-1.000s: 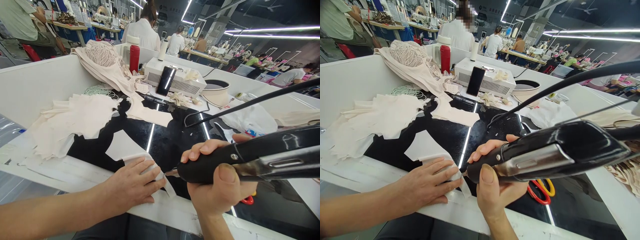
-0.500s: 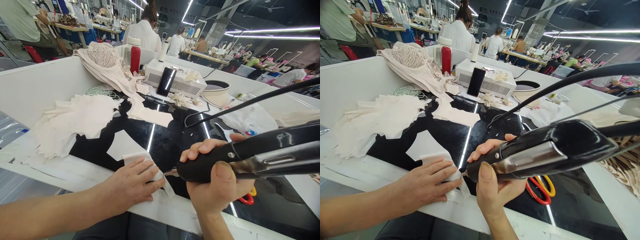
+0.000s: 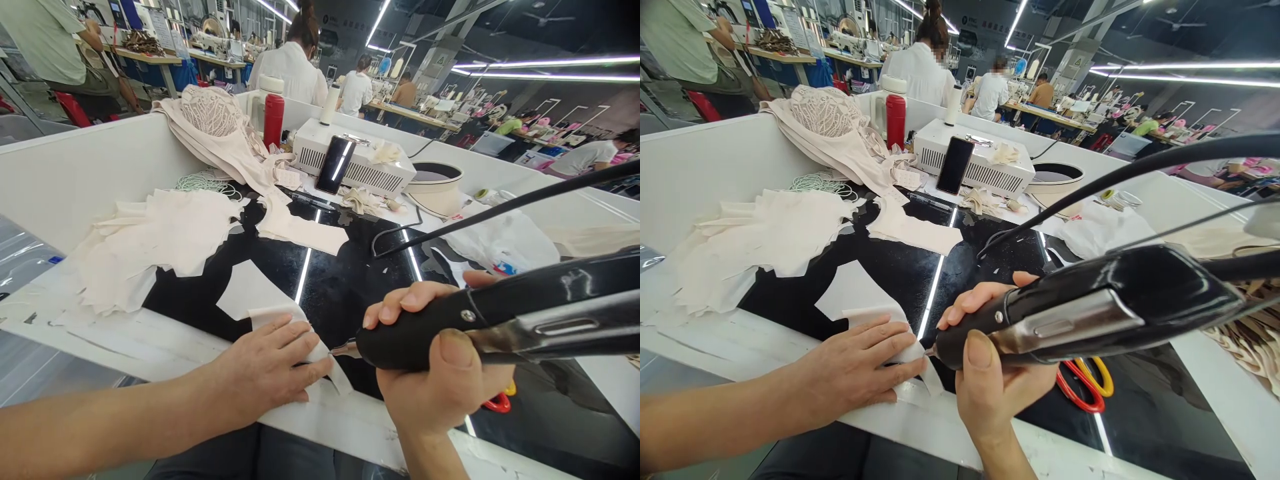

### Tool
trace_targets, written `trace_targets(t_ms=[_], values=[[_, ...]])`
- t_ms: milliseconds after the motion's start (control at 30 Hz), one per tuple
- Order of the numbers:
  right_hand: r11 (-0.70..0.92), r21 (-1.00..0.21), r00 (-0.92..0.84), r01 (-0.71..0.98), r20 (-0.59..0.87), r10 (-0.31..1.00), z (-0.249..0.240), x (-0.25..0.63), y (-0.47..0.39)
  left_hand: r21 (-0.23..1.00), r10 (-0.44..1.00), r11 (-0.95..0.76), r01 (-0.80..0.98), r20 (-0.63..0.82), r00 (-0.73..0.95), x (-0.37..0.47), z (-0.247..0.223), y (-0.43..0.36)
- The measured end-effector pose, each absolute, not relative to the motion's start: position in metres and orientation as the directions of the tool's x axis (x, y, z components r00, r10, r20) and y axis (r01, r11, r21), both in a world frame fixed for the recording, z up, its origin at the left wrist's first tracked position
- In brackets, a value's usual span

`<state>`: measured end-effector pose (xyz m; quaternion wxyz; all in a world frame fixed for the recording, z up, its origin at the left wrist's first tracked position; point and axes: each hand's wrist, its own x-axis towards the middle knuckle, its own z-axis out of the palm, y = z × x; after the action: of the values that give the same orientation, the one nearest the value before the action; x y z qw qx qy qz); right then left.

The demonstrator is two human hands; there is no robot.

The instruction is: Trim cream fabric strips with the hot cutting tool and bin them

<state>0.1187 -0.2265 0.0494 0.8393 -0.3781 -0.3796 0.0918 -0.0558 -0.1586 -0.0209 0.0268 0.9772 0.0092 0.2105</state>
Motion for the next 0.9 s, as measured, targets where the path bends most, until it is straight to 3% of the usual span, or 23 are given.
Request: trace_targets(t_ms=[567,900], values=[[0.696,-0.706,0.671,0.134,0.581,0.460,0.050,0.117,-0.217,0.098,0.062,-0.995,0.023,0.417,0.907,-0.055,-0.023,-0.159],[0.687,-0.706,0.687,0.170,0.585,0.432,0.050,0.112,-0.224,0.224,0.122,-0.974,0.043,0.351,0.928,-0.062,-0.001,-0.153]])
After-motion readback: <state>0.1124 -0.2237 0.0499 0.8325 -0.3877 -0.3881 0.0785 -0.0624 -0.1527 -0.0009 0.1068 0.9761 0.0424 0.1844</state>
